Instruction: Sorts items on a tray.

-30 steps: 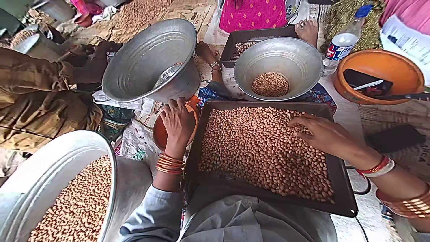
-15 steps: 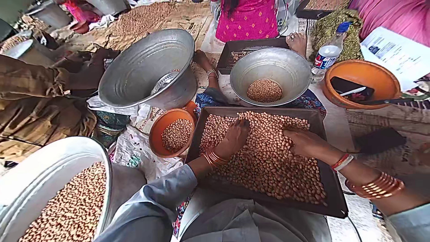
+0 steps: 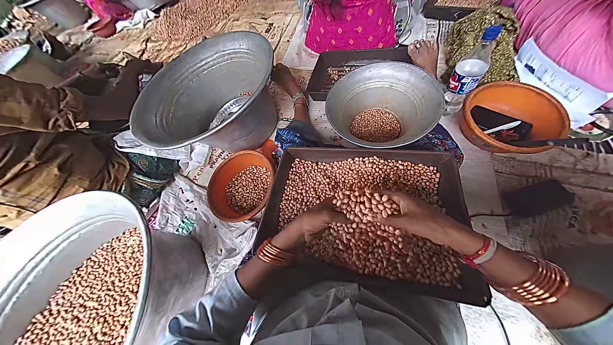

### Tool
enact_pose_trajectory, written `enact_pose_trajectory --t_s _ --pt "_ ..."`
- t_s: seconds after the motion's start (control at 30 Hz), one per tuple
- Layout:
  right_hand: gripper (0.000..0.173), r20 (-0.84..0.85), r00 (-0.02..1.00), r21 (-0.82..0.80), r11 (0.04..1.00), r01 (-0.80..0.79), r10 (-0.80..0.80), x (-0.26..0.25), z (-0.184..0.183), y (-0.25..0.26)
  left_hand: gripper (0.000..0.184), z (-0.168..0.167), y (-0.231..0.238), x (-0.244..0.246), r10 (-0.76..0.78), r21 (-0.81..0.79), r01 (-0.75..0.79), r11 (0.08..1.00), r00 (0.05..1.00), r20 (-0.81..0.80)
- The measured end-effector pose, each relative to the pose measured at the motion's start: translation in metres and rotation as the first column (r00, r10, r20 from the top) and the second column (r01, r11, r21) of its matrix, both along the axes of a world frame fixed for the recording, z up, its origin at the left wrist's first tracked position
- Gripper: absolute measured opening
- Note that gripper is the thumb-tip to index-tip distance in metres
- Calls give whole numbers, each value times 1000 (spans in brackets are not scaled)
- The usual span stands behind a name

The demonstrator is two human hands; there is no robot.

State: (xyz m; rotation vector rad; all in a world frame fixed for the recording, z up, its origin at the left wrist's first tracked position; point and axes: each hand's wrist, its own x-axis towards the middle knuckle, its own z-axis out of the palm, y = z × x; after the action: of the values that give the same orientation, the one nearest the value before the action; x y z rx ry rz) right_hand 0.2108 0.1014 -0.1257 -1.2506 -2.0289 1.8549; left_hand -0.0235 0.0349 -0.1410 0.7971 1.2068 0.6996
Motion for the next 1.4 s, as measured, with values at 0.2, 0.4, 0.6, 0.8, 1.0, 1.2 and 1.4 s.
enact_pose_trajectory --t_s 0.2,0.4,0.6,0.8,1.0,1.2,1.4 --pt "24 -91 994 444 896 -14 61 20 2 15 35 22 7 -37 -58 296 171 940 933 -355" --pt "30 -41 998 693 721 -9 51 34 -3 26 31 26 10 -35 143 473 391 790 632 -761" --pt "23 98 995 802 590 -92 22 35 -3 30 13 10 12 7 33 366 542 756 527 -849" --pt "9 427 902 640 683 -352 64 29 -7 25 21 -4 26 55 -106 217 712 668 380 -919" --pt "14 531 836 611 622 -490 137 17 -23 9 23 -10 31 76 -153 51 726 686 213 -965" --pt "16 622 765 542 613 -575 168 6 -22 3 21 -10 38 52 -176 167 621 766 451 -875" --pt "20 579 794 513 673 -533 187 6 -21 4 12 -7 50 -19 224 480 166 862 724 -652"
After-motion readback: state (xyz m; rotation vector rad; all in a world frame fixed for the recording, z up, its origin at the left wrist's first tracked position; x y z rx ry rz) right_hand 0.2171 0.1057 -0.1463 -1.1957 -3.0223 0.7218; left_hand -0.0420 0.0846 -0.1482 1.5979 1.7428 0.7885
